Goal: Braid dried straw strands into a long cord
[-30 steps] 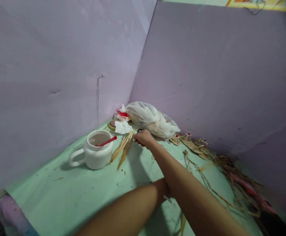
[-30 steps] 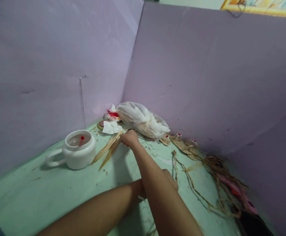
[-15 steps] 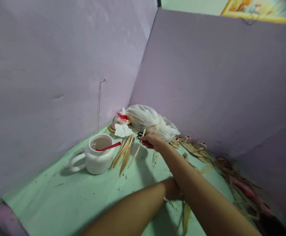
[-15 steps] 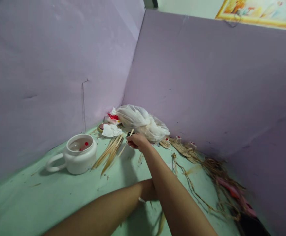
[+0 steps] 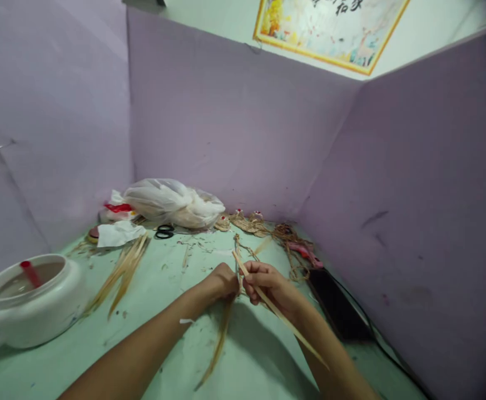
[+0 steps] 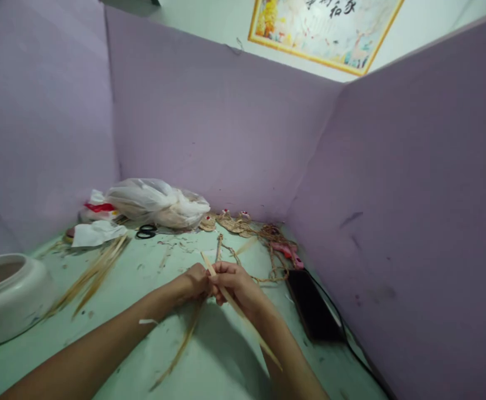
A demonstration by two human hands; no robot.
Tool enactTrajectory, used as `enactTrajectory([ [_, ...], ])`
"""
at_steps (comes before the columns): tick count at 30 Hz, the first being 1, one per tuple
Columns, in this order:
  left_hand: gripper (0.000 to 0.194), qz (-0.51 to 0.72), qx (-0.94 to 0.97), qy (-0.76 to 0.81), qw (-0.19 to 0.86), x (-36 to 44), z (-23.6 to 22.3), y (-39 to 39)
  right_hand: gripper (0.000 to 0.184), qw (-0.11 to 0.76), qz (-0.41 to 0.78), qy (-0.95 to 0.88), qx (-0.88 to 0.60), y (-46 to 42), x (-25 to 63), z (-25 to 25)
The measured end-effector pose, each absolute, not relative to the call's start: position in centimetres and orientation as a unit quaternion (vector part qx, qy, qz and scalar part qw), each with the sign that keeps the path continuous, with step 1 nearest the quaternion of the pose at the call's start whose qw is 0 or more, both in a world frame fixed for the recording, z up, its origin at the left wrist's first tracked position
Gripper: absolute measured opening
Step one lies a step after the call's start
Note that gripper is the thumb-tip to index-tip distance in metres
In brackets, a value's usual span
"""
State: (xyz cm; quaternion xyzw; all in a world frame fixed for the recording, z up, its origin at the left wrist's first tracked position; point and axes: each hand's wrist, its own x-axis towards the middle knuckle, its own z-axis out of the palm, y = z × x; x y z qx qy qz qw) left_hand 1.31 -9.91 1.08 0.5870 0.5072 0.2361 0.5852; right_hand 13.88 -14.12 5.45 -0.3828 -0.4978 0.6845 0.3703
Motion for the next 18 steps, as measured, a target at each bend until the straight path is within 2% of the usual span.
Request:
enactTrajectory([
  [2,0.013,0.219,0.59,0.545,0.554,1.2,1.6,-10.3,0.023,0.388,0.67,-0.489,-0.401,-14.8,15.9,4.7],
  [6,0.012,0.222,0.597,0.532,0.558,1.0,2.3,-10.7,0.033,0.406,0.606,-0.482,-0.486,-14.1,17.9,3.4],
  [13,0.015,0.19,0.603,0.515,0.578,0.7,2.2,-10.3,0.007,0.43,0.528,-0.447,-0.58,-12.6,17.9,1.3],
  [18,0.018,0.183,0.604,0.507,0.588,0.6,2.0,-10.1,0.004,0.437,0.459,-0.492,-0.597,-12.2,17.7,0.4],
])
